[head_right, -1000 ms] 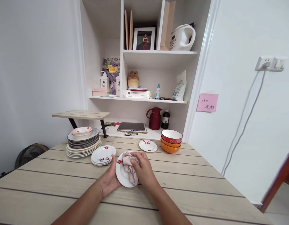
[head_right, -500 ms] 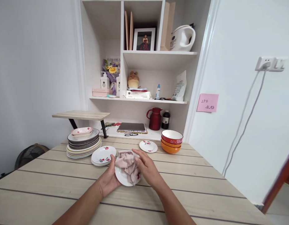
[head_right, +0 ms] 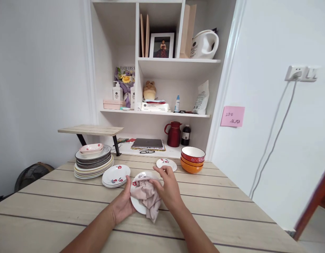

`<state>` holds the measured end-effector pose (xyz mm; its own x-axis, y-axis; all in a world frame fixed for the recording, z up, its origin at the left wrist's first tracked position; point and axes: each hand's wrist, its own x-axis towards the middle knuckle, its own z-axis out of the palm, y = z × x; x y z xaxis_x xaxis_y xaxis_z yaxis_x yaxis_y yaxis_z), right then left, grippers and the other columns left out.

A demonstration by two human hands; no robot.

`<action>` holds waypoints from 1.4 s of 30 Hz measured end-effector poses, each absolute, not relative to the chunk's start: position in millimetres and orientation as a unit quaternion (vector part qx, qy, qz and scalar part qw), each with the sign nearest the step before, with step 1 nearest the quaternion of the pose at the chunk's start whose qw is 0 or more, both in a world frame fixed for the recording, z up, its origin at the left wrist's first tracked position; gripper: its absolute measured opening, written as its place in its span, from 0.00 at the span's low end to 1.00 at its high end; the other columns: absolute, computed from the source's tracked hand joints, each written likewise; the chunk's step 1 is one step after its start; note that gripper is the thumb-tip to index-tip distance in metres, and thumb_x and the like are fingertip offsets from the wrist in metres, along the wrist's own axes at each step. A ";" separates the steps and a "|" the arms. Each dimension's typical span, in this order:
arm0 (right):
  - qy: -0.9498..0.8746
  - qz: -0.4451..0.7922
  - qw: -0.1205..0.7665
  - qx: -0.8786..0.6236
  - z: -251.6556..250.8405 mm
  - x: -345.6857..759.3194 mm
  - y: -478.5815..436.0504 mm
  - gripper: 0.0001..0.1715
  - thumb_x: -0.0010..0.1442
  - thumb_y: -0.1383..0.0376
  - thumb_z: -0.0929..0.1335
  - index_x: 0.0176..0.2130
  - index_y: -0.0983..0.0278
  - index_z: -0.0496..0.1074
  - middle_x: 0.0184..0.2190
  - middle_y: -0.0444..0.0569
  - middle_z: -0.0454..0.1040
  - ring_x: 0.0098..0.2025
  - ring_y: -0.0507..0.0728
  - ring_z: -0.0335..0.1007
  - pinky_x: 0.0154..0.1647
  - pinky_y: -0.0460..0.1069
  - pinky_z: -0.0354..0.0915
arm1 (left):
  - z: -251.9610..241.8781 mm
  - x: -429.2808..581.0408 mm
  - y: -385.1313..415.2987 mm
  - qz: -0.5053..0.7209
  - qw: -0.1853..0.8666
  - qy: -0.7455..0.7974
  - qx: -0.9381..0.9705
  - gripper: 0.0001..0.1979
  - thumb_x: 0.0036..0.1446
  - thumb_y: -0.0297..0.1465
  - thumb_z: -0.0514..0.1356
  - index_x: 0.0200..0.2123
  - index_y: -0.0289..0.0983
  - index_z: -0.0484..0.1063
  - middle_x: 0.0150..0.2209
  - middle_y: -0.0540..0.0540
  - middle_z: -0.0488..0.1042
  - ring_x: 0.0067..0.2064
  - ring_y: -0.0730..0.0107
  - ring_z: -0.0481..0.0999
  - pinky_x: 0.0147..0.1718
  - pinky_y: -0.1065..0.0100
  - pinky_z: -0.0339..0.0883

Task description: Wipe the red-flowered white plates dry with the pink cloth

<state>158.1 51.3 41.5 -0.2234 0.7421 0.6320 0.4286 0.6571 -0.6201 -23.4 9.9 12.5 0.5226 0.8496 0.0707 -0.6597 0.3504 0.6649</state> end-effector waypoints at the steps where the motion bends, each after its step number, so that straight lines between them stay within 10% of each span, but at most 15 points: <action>1: -0.773 0.145 0.488 -0.379 41.4 156.9 50.4 0.26 0.56 0.58 0.69 0.54 0.56 0.70 0.48 0.52 0.63 0.46 0.60 0.65 0.46 0.55 0.66 | 12.2 -22.9 9.6 0.465 0.809 0.152 0.327 0.44 0.54 0.60 0.43 0.62 0.34 0.59 0.54 0.34 0.73 0.56 0.51 0.71 0.58 0.53 0.56; 6: -0.826 0.144 0.367 -0.403 39.2 148.9 41.8 0.38 0.49 0.62 0.73 0.58 0.51 0.64 0.49 0.48 0.63 0.41 0.57 0.67 0.42 0.52 0.65 | 15.0 -20.9 6.1 0.472 0.799 0.165 0.333 0.40 0.56 0.58 0.44 0.62 0.38 0.59 0.53 0.37 0.74 0.55 0.53 0.72 0.56 0.53 0.59; 10: -0.846 0.135 0.313 -0.410 37.3 143.9 36.7 0.20 0.49 0.66 0.71 0.43 0.54 0.72 0.38 0.44 0.64 0.33 0.53 0.64 0.33 0.48 0.60 | 16.8 -21.5 4.7 0.465 0.802 0.171 0.332 0.40 0.56 0.58 0.43 0.62 0.38 0.60 0.53 0.36 0.74 0.54 0.52 0.73 0.55 0.52 0.59; 14: -0.808 0.222 0.396 -0.376 40.7 144.7 37.6 0.06 0.49 0.67 0.69 0.30 0.62 0.66 0.34 0.44 0.64 0.31 0.52 0.62 0.30 0.46 0.58 | 14.3 -23.4 6.6 0.459 0.809 0.162 0.331 0.42 0.55 0.59 0.43 0.62 0.36 0.59 0.53 0.35 0.74 0.55 0.51 0.72 0.56 0.52 0.59; 20: -0.533 0.530 0.540 -0.379 48.9 153.3 43.5 0.19 0.53 0.50 0.69 0.30 0.59 0.59 0.18 0.36 0.59 0.16 0.48 0.51 0.13 0.44 0.49 | 10.9 -26.0 9.6 0.447 0.810 0.177 0.335 0.42 0.55 0.60 0.43 0.63 0.37 0.59 0.56 0.36 0.71 0.59 0.52 0.68 0.58 0.53 0.56; 26: -0.474 0.549 0.587 -0.358 43.7 155.4 51.4 0.19 0.50 0.55 0.72 0.36 0.60 0.62 0.31 0.43 0.72 0.33 0.57 0.73 0.34 0.52 0.71 | 10.9 -26.7 9.3 0.466 0.800 0.206 0.316 0.42 0.55 0.59 0.45 0.64 0.38 0.57 0.56 0.36 0.71 0.59 0.53 0.68 0.58 0.53 0.56; 32: -0.712 0.293 0.518 -0.372 36.3 152.3 51.7 0.08 0.50 0.67 0.67 0.32 0.60 0.62 0.34 0.45 0.71 0.37 0.58 0.68 0.39 0.53 0.67 | 8.0 -27.5 11.7 0.471 0.806 0.181 0.310 0.40 0.57 0.57 0.45 0.64 0.37 0.56 0.56 0.35 0.71 0.59 0.53 0.68 0.58 0.52 0.57; 36: -0.811 0.187 0.443 -0.333 40.9 147.4 40.5 0.20 0.51 0.76 0.60 0.40 0.59 0.70 0.42 0.49 0.69 0.43 0.57 0.67 0.43 0.51 0.65 | 3.8 -28.4 14.9 0.470 0.810 0.158 0.311 0.41 0.57 0.58 0.45 0.64 0.35 0.56 0.55 0.34 0.71 0.58 0.53 0.69 0.58 0.52 0.57; 42: -0.875 0.146 0.330 -0.322 49.1 147.4 29.7 0.23 0.55 0.65 0.68 0.51 0.57 0.70 0.53 0.53 0.64 0.52 0.61 0.64 0.52 0.55 0.62 | 7.0 -27.4 13.3 0.488 0.805 0.160 0.299 0.40 0.56 0.58 0.45 0.62 0.36 0.59 0.54 0.36 0.73 0.56 0.55 0.71 0.57 0.54 0.58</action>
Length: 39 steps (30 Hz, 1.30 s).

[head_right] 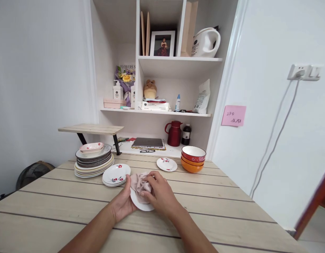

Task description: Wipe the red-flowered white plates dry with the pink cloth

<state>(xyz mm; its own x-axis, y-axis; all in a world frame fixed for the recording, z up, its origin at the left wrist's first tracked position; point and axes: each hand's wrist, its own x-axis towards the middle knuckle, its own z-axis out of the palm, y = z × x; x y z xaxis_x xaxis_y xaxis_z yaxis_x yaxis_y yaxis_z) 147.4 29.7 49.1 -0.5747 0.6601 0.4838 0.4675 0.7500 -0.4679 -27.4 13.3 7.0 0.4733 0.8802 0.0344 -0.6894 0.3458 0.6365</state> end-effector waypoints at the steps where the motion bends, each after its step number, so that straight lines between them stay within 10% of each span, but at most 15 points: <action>1: -0.876 0.134 0.320 -0.336 48.8 147.2 29.7 0.25 0.54 0.63 0.69 0.53 0.56 0.69 0.54 0.53 0.62 0.53 0.63 0.63 0.53 0.57 0.61 | 8.6 -26.8 12.2 0.489 0.804 0.157 0.299 0.40 0.56 0.58 0.45 0.62 0.37 0.59 0.54 0.36 0.73 0.55 0.55 0.72 0.57 0.54 0.59; 20: -0.909 0.026 0.197 -0.366 48.4 142.8 25.7 0.27 0.58 0.68 0.64 0.55 0.45 0.66 0.45 0.47 0.67 0.31 0.53 0.62 0.29 0.45 0.52 | 6.2 -25.1 11.9 0.464 0.803 0.166 0.335 0.41 0.56 0.59 0.42 0.61 0.36 0.61 0.51 0.35 0.75 0.54 0.55 0.73 0.56 0.55 0.59; 39: -0.905 0.066 0.198 -0.370 44.7 154.5 29.6 0.18 0.50 0.69 0.69 0.42 0.54 0.74 0.43 0.46 0.68 0.33 0.53 0.66 0.34 0.46 0.57 | 10.7 -25.9 12.6 0.532 0.768 0.181 0.307 0.39 0.57 0.57 0.45 0.60 0.35 0.64 0.55 0.34 0.72 0.58 0.52 0.68 0.58 0.52 0.57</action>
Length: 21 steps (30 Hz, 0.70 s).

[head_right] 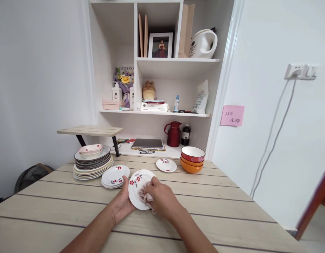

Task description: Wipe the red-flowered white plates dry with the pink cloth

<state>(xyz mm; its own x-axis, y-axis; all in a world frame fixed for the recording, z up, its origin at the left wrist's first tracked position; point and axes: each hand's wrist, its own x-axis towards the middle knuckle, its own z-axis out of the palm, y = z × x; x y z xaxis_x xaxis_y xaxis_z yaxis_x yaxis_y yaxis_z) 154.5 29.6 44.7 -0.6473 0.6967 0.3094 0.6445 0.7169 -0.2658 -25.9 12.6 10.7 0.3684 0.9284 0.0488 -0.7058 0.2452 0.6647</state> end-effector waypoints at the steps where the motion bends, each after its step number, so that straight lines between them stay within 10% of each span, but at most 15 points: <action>1: -0.912 0.074 0.192 -0.354 45.2 153.4 27.5 0.18 0.50 0.69 0.69 0.42 0.54 0.74 0.42 0.46 0.68 0.33 0.53 0.66 0.34 0.46 0.58 | 11.3 -26.2 12.2 0.534 0.769 0.178 0.304 0.40 0.56 0.58 0.45 0.59 0.34 0.64 0.55 0.35 0.72 0.58 0.52 0.68 0.58 0.52 0.57; 21: -0.869 -0.006 0.277 -0.410 44.8 135.0 28.1 0.24 0.60 0.65 0.64 0.54 0.48 0.66 0.46 0.48 0.66 0.34 0.53 0.65 0.29 0.44 0.56 | 9.1 -25.2 10.0 0.489 0.792 0.169 0.325 0.37 0.58 0.56 0.46 0.64 0.41 0.56 0.56 0.37 0.71 0.58 0.54 0.69 0.58 0.53 0.56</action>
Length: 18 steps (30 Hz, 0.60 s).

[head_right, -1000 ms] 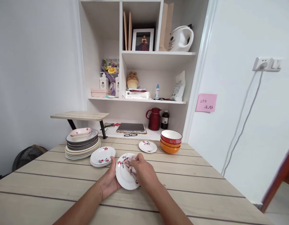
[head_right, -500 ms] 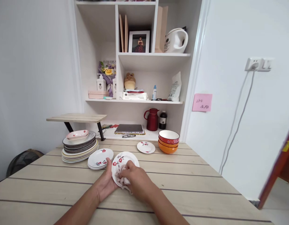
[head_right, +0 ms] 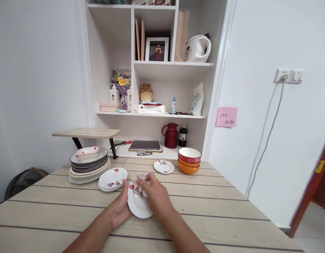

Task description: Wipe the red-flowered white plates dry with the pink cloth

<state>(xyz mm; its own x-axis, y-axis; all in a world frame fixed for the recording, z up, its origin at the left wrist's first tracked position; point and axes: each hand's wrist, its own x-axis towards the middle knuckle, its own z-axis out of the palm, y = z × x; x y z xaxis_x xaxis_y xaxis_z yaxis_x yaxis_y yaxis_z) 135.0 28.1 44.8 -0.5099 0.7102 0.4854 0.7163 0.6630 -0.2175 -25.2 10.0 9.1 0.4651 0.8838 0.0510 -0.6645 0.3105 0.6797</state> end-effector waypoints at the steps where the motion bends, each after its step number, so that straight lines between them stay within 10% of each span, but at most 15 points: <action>1: -0.864 -0.005 0.275 -0.423 44.9 137.2 30.4 0.24 0.60 0.65 0.64 0.54 0.48 0.66 0.46 0.48 0.66 0.34 0.53 0.64 0.29 0.44 0.56 | 9.9 -24.9 9.6 0.491 0.790 0.171 0.326 0.37 0.58 0.56 0.45 0.64 0.40 0.57 0.57 0.37 0.71 0.58 0.54 0.69 0.58 0.53 0.56; 18: -0.903 0.051 0.222 -0.364 49.5 146.1 23.2 0.15 0.52 0.62 0.71 0.42 0.53 0.74 0.44 0.46 0.68 0.33 0.53 0.66 0.33 0.46 0.57 | 7.8 -33.0 20.1 0.624 0.717 0.138 0.280 0.41 0.55 0.57 0.46 0.63 0.35 0.59 0.57 0.34 0.70 0.60 0.52 0.66 0.62 0.51 0.51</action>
<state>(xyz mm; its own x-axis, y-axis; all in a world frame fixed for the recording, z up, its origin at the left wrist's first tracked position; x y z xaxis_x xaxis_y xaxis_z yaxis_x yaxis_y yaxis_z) 146.1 23.2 49.5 -0.6357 0.6805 0.3644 0.6348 0.7295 -0.2547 -33.0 20.1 7.8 0.1837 0.9713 0.1512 -0.8170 0.0653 0.5729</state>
